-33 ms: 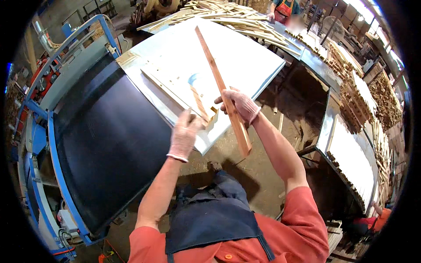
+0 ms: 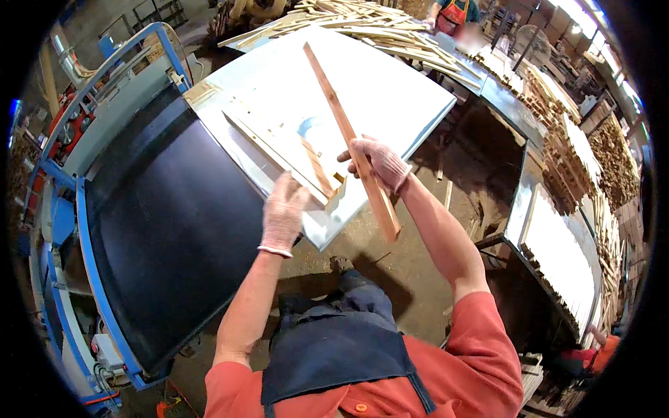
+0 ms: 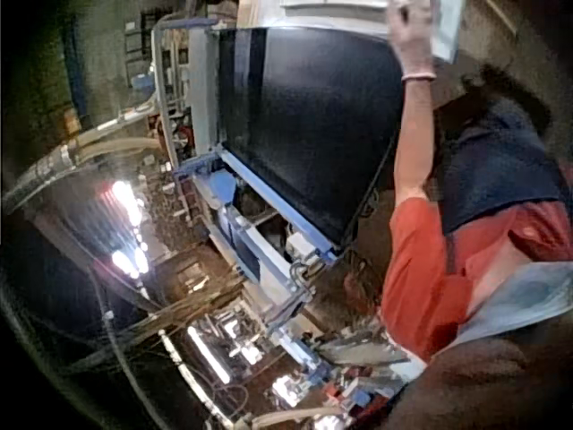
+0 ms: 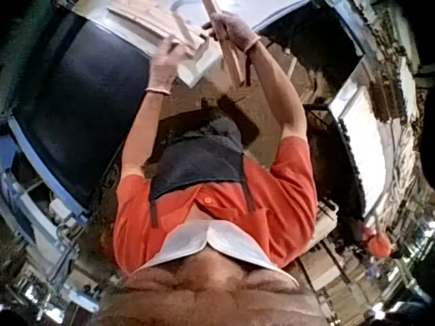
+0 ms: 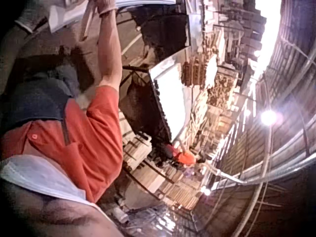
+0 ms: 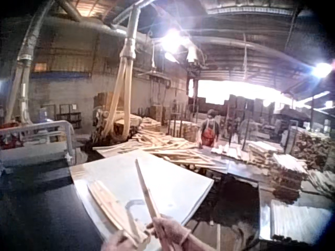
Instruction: The person picks up wooden slats from a table, aligns them into a group by hand, and places the aligned group onto a conveyor belt.
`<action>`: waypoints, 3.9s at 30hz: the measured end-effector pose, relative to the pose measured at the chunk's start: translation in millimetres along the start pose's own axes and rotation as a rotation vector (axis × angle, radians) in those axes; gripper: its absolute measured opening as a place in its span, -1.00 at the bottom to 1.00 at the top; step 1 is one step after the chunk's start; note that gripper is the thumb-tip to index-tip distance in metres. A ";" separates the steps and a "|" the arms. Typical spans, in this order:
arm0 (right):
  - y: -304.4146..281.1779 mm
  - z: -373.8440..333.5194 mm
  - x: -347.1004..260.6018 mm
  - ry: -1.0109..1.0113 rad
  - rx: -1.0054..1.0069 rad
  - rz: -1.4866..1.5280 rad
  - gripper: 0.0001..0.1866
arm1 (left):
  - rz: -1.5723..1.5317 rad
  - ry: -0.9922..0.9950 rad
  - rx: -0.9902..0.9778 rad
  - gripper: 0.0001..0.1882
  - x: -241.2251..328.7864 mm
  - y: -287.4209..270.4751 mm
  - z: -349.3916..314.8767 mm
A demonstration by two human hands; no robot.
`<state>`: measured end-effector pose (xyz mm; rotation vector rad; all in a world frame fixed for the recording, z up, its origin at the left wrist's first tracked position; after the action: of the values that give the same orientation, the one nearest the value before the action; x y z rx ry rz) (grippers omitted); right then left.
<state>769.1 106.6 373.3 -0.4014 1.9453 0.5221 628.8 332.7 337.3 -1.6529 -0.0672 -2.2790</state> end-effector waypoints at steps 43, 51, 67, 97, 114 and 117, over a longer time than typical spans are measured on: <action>30.3 242.1 3.7 -0.046 0.025 -1.040 -0.48 | 0.552 -0.322 0.294 -0.10 -72.6 17.5 94.4; 159.1 203.7 39.5 -0.033 -0.069 -1.067 -0.56 | 0.738 -0.174 0.377 -0.07 -84.9 -78.4 19.5; 716.8 92.8 230.0 -0.080 -0.423 -1.070 -0.51 | 1.144 -0.693 0.215 -0.06 -17.1 -538.4 -312.3; 312.1 -126.6 269.2 0.583 -0.358 -0.817 -0.33 | -0.283 -0.273 -0.541 -0.66 44.9 -297.6 -266.2; 11.8 -369.8 438.1 0.386 0.730 0.813 -0.57 | -0.392 -0.396 -1.433 -0.54 55.9 176.5 -149.3; -13.3 -375.1 403.8 0.444 0.831 0.875 -0.57 | -0.368 -0.498 -1.461 -0.50 20.8 230.6 -134.9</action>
<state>323.4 -120.5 141.5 0.9727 2.5092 0.1005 565.3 79.2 277.8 -2.9847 1.6314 -2.0522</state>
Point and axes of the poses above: each hand's wrist, its own z-axis towards the middle knuckle, its own y-axis out of the palm, x = y × z, the point moved 3 cm from there along z, towards the middle knuckle, and after that the axes turned 12 degrees about y, right-handed, at the moved point
